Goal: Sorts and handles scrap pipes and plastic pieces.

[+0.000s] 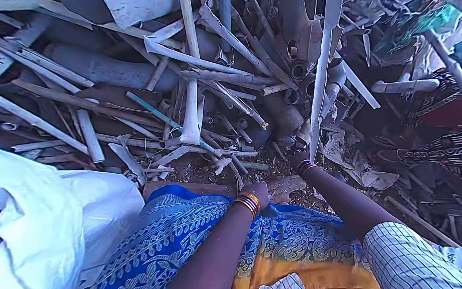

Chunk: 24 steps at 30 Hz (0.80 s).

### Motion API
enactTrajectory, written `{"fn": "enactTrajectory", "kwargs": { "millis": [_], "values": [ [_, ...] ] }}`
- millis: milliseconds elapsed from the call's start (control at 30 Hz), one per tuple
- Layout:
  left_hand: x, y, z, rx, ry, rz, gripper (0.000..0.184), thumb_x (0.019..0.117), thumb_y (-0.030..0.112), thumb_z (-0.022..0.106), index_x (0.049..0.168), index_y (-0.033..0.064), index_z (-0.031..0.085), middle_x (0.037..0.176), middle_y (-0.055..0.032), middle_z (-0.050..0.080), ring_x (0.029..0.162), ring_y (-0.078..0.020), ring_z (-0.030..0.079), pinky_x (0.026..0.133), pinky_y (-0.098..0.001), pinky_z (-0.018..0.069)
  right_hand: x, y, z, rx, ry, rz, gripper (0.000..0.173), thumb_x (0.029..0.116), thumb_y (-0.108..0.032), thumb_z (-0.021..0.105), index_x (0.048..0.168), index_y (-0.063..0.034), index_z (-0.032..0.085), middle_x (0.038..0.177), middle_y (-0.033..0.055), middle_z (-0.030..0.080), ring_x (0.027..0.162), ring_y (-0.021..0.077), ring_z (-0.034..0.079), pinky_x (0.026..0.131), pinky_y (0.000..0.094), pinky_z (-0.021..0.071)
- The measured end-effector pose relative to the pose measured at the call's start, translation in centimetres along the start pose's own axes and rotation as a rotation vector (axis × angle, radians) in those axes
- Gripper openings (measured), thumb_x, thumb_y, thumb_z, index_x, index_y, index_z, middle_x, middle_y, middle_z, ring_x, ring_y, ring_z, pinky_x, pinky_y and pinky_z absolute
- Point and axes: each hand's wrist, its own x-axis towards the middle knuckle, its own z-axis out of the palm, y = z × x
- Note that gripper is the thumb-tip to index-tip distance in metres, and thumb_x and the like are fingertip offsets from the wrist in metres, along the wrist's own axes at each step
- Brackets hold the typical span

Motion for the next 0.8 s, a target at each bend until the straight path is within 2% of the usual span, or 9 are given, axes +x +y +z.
{"fn": "enactTrajectory", "kwargs": {
  "millis": [67, 167, 233, 300, 333, 400, 467, 667, 800],
  "values": [
    [0.1, -0.1, 0.2, 0.003, 0.009, 0.001, 0.062, 0.1078, 0.039, 0.052, 0.153, -0.0011, 0.040, 0.149, -0.0256, 0.052, 0.138, -0.0394, 0.052, 0.112, -0.0584, 0.0415, -1.5, 1.5, 0.1, -0.035, -0.074, 0.085, 0.034, 0.1040, -0.007, 0.048, 0.132, 0.0080, 0.060, 0.141, 0.0298, 0.056, 0.134, 0.0479, 0.052, 0.102, 0.0667, 0.0436],
    [0.3, -0.2, 0.3, 0.002, 0.026, 0.005, 0.062, 0.1076, 0.038, 0.052, 0.153, -0.0011, 0.040, 0.148, -0.0261, 0.052, 0.138, -0.0404, 0.052, 0.112, -0.0593, 0.0409, -4.6, 3.5, -1.1, 0.026, -0.029, 0.108, 0.034, 0.1057, -0.012, 0.049, 0.133, 0.0053, 0.061, 0.137, 0.0297, 0.059, 0.129, 0.0477, 0.056, 0.100, 0.0658, 0.0455],
    [0.3, -0.2, 0.4, 0.005, 0.023, 0.003, 0.062, 0.1076, 0.038, 0.052, 0.153, -0.0019, 0.040, 0.148, -0.0261, 0.052, 0.138, -0.0405, 0.051, 0.113, -0.0592, 0.0406, -5.3, 3.7, -1.5, 0.035, 0.025, 0.029, 0.033, 0.1047, -0.011, 0.051, 0.134, -0.0018, 0.064, 0.133, 0.0285, 0.062, 0.125, 0.0474, 0.059, 0.096, 0.0662, 0.0471],
    [0.4, -0.2, 0.6, 0.010, 0.026, -0.001, 0.062, 0.1075, 0.038, 0.052, 0.153, -0.0025, 0.041, 0.149, -0.0264, 0.051, 0.139, -0.0404, 0.051, 0.113, -0.0590, 0.0400, -4.3, 2.8, -0.9, 0.042, 0.070, -0.049, 0.041, 0.1027, -0.010, 0.053, 0.143, -0.0124, 0.060, 0.134, 0.0268, 0.062, 0.123, 0.0462, 0.060, 0.095, 0.0647, 0.0494],
    [0.4, -0.1, 0.6, 0.014, 0.025, -0.004, 0.062, 0.1077, 0.039, 0.052, 0.153, -0.0024, 0.040, 0.150, -0.0261, 0.050, 0.140, -0.0400, 0.050, 0.113, -0.0589, 0.0395, -3.5, 2.0, -0.4, 0.065, 0.082, -0.074, 0.043, 0.1020, -0.009, 0.054, 0.145, -0.0121, 0.058, 0.136, 0.0269, 0.061, 0.125, 0.0461, 0.059, 0.097, 0.0641, 0.0485],
    [0.2, 0.2, 0.7, 0.018, 0.025, -0.003, 0.061, 0.1078, 0.038, 0.052, 0.152, -0.0025, 0.041, 0.149, -0.0261, 0.051, 0.139, -0.0397, 0.050, 0.113, -0.0593, 0.0400, -1.3, 0.6, 0.9, 0.061, 0.098, -0.110, 0.035, 0.1002, -0.005, 0.056, 0.135, -0.0010, 0.063, 0.135, 0.0289, 0.060, 0.125, 0.0476, 0.059, 0.097, 0.0643, 0.0493],
    [0.0, 0.4, 0.7, 0.013, 0.020, -0.006, 0.060, 0.1081, 0.037, 0.051, 0.153, -0.0017, 0.041, 0.149, -0.0256, 0.051, 0.140, -0.0395, 0.050, 0.113, -0.0589, 0.0401, -1.0, -0.2, 1.4, -0.003, 0.077, -0.111, 0.030, 0.1014, -0.004, 0.054, 0.129, 0.0031, 0.064, 0.135, 0.0284, 0.060, 0.127, 0.0468, 0.058, 0.096, 0.0634, 0.0494],
    [0.1, 0.3, 0.5, 0.008, 0.012, -0.006, 0.062, 0.1086, 0.038, 0.050, 0.154, -0.0024, 0.038, 0.151, -0.0265, 0.049, 0.141, -0.0396, 0.048, 0.114, -0.0589, 0.0381, -1.0, 5.2, 3.5, -0.063, 0.111, -0.022, 0.034, 0.1048, -0.007, 0.048, 0.135, -0.0033, 0.062, 0.130, 0.0275, 0.064, 0.120, 0.0477, 0.062, 0.088, 0.0638, 0.0525],
    [0.4, 0.3, 0.5, 0.027, 0.024, -0.004, 0.062, 0.1080, 0.039, 0.051, 0.154, -0.0017, 0.040, 0.150, -0.0262, 0.050, 0.140, -0.0403, 0.050, 0.113, -0.0588, 0.0395, -1.1, 9.9, 3.8, -0.052, 0.086, 0.105, 0.033, 0.1029, -0.007, 0.052, 0.132, -0.0056, 0.066, 0.130, 0.0264, 0.064, 0.121, 0.0476, 0.062, 0.089, 0.0648, 0.0523]
  ]
}}
